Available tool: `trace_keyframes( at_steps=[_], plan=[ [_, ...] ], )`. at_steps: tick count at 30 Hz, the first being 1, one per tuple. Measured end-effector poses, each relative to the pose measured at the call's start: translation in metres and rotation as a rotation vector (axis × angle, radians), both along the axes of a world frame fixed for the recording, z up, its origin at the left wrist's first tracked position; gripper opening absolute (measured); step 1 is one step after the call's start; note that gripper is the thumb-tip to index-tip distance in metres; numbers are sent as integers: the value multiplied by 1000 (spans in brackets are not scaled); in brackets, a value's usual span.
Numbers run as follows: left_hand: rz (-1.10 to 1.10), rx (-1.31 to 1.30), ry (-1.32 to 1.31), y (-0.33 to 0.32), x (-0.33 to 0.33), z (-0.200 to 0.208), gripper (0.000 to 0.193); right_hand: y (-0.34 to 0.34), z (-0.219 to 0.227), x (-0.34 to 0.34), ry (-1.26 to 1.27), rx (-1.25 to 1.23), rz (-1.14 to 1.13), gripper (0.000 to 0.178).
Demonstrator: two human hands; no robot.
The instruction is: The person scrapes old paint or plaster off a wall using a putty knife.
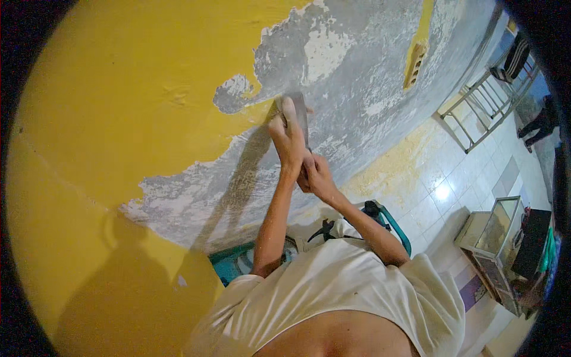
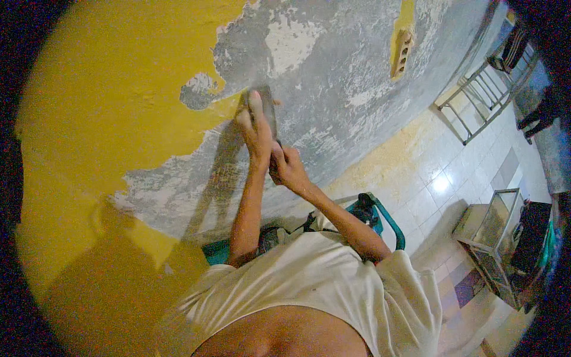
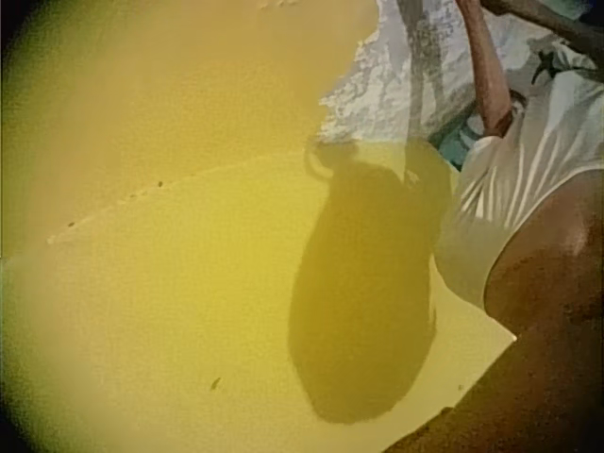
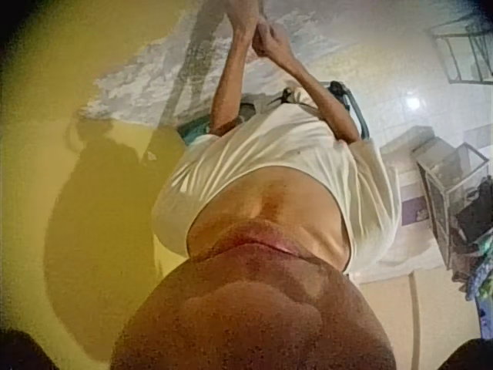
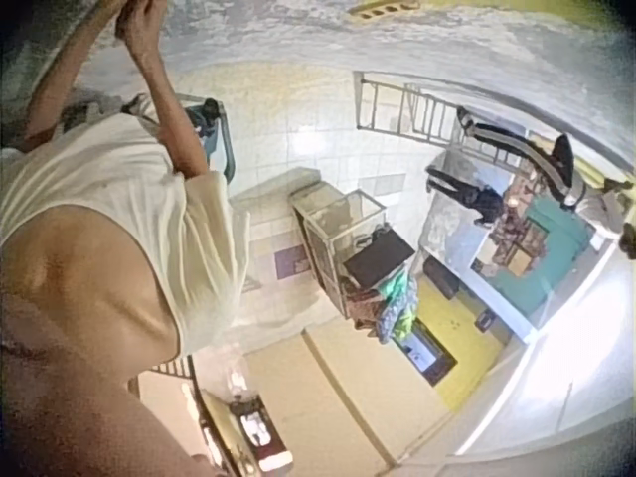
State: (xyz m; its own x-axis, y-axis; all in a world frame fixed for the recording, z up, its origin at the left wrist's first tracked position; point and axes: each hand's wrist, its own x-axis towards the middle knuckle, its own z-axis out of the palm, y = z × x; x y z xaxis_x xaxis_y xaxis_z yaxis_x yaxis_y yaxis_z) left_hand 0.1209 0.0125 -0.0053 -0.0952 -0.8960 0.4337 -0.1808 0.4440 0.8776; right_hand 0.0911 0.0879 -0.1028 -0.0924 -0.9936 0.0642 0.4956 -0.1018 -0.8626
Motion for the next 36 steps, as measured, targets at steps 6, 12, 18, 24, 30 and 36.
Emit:
trace_keyframes(
  at_steps=[6, 12, 18, 24, 30, 36],
  plan=[
    [3, 24, -4, -13, 4, -39, 48, 3, -15, 0, -31, 20, 40, 42],
    [-4, 113, -3, 0, 3, -13, 49, 8, -3, 2, 23, 69, -7, 40],
    [-5, 170, -44, -3, 7, -43, 49, 11, -19, 2, 16, 51, 25, 43],
    [-62, 185, -34, 3, 6, -15, 53, 13, 12, -4, -55, 122, 35, 42],
    [11, 226, -35, -1, 2, -26, 55, 10, -8, 0, 1, 103, -6, 43],
    [-28, 60, 45, -8, -3, -28, 51, 3, -10, -9, 154, 52, -52, 45]
  ],
)
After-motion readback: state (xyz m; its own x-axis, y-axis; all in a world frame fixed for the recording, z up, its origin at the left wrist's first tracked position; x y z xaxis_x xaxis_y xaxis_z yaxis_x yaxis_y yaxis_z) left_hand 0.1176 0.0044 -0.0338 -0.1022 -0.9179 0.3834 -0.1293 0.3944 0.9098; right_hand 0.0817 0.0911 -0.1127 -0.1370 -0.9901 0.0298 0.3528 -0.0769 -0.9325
